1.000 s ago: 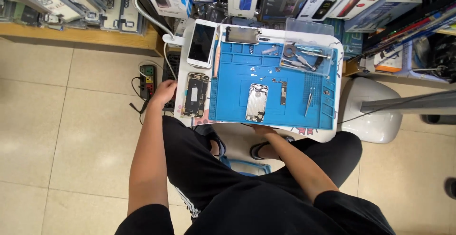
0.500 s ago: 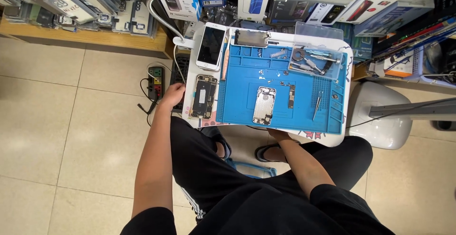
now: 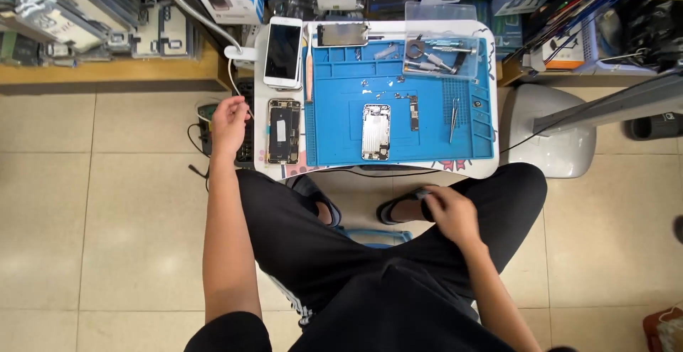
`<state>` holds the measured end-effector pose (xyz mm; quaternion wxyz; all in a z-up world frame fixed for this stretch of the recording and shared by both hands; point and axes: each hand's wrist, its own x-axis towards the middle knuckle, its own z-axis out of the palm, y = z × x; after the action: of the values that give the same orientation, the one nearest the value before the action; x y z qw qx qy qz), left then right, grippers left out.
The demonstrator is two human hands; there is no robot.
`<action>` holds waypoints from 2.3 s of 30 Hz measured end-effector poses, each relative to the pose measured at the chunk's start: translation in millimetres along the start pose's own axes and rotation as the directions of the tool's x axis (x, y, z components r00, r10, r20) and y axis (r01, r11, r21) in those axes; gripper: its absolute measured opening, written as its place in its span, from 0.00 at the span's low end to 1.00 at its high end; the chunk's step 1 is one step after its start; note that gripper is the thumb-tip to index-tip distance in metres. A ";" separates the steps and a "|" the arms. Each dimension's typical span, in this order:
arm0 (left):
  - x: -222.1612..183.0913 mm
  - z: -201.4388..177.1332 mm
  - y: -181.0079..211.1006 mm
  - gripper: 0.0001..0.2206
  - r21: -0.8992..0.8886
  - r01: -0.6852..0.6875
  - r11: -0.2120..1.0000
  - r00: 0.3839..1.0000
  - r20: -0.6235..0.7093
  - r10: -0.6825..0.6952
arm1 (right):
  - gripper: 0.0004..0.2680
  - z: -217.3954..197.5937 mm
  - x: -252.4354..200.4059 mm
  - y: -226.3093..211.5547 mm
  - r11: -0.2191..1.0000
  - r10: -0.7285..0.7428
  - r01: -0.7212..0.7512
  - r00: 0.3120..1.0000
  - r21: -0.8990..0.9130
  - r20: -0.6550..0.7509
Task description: The person disassembles a smartphone on a blue work mat, using tweezers to remove small components and a screwdriver to unscrew parts. They then clean the internal components with a toothbrush.
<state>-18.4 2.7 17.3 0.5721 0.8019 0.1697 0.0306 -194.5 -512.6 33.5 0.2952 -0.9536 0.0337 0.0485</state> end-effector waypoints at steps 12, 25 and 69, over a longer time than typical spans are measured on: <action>-60.9 -43.5 23.1 0.07 0.199 -0.229 0.953 0.968 -0.056 0.245 | 0.03 -39.6 4.0 19.8 0.948 -0.093 0.228 0.866 0.221 -0.492; -99.9 50.8 73.2 0.04 0.293 -0.545 0.785 0.833 0.088 0.546 | 0.03 -87.8 113.3 -21.7 0.974 -0.228 0.224 0.949 -0.045 -0.217; -46.5 181.0 118.3 0.03 0.085 -0.564 0.822 0.783 0.371 0.499 | 0.07 -74.7 192.6 -97.2 0.880 -0.456 0.422 0.880 0.218 0.135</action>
<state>9.9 -209.8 71.7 0.4802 0.8614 -0.1607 0.0392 11.2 -481.7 127.6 0.3861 -0.8967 -0.2069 0.0641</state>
